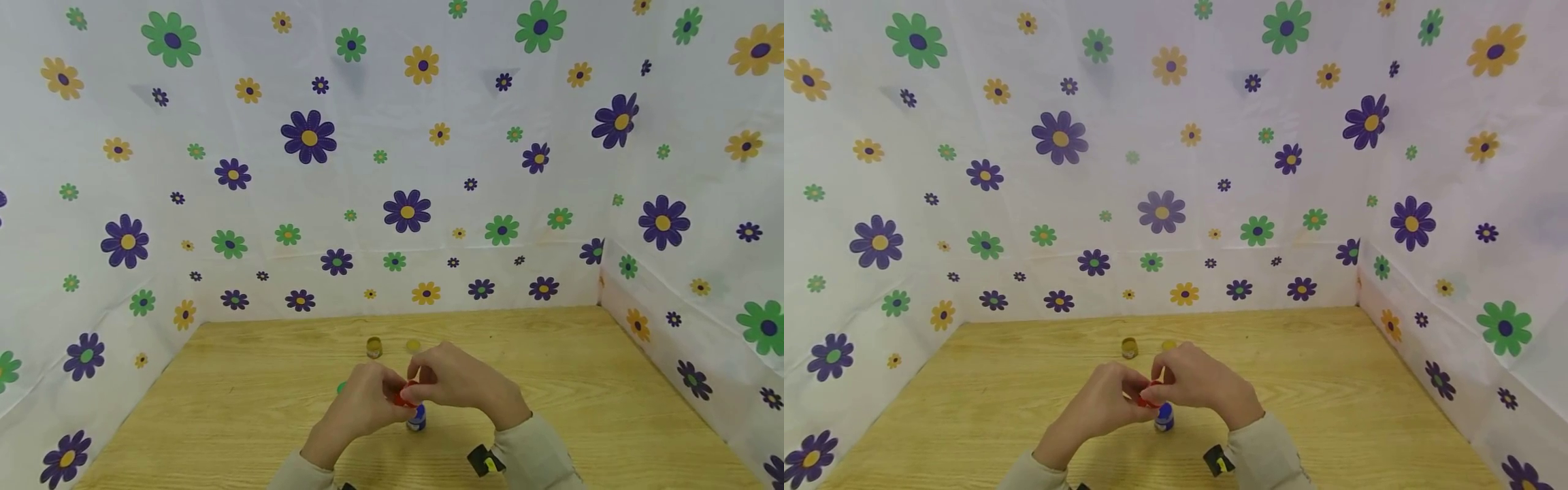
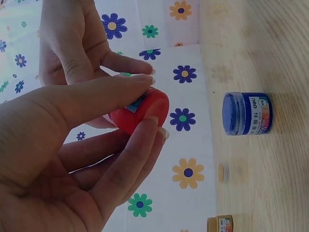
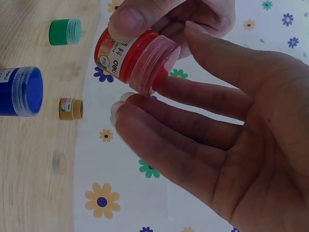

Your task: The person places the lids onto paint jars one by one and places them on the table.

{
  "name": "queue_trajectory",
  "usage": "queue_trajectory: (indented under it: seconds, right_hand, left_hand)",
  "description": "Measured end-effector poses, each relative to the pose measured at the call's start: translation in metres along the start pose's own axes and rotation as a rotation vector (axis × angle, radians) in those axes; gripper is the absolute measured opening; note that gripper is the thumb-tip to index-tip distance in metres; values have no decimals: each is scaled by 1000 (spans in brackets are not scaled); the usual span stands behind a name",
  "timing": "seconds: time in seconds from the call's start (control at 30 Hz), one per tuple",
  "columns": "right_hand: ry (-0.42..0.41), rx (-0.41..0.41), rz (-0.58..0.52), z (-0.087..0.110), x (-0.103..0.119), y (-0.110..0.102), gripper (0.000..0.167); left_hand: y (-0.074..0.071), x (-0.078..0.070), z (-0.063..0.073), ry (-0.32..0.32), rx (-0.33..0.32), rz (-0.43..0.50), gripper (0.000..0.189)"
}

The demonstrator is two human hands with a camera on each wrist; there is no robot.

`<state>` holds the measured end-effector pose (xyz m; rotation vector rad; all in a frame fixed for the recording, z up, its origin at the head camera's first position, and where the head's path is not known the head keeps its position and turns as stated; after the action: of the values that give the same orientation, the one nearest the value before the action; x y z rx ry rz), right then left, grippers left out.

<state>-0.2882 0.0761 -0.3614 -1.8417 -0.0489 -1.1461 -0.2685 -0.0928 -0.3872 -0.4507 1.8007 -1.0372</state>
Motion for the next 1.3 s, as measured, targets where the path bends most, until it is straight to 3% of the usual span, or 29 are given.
queue_trajectory:
  seconds: [0.23,0.47,0.83,1.3]
  right_hand:
    - [-27,-33,-37,4,1,-7,15]
    - [-85,-7,-71,6,6,-9,18]
    - [-83,41,-75,2,5,-6,20]
    - [-60,28,-75,3,5,-4,11]
  left_hand:
    - [0,1,1,-16,-7,3,21]
    - [-1,1,1,-27,-4,11,21]
    - [-4,-1,1,-23,-11,9,18]
    - [-1,-3,1,-23,-3,10,18]
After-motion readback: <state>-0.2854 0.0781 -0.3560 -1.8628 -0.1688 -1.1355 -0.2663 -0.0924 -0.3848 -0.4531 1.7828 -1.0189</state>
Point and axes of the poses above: each hand's wrist, its own z-axis away from the middle knuckle, its own y-axis out of the palm, x = y × z, the point moved 3 cm from there along -z, towards the middle knuckle, and after that the axes turned 12 degrees about -z, right-handed, at the moved point
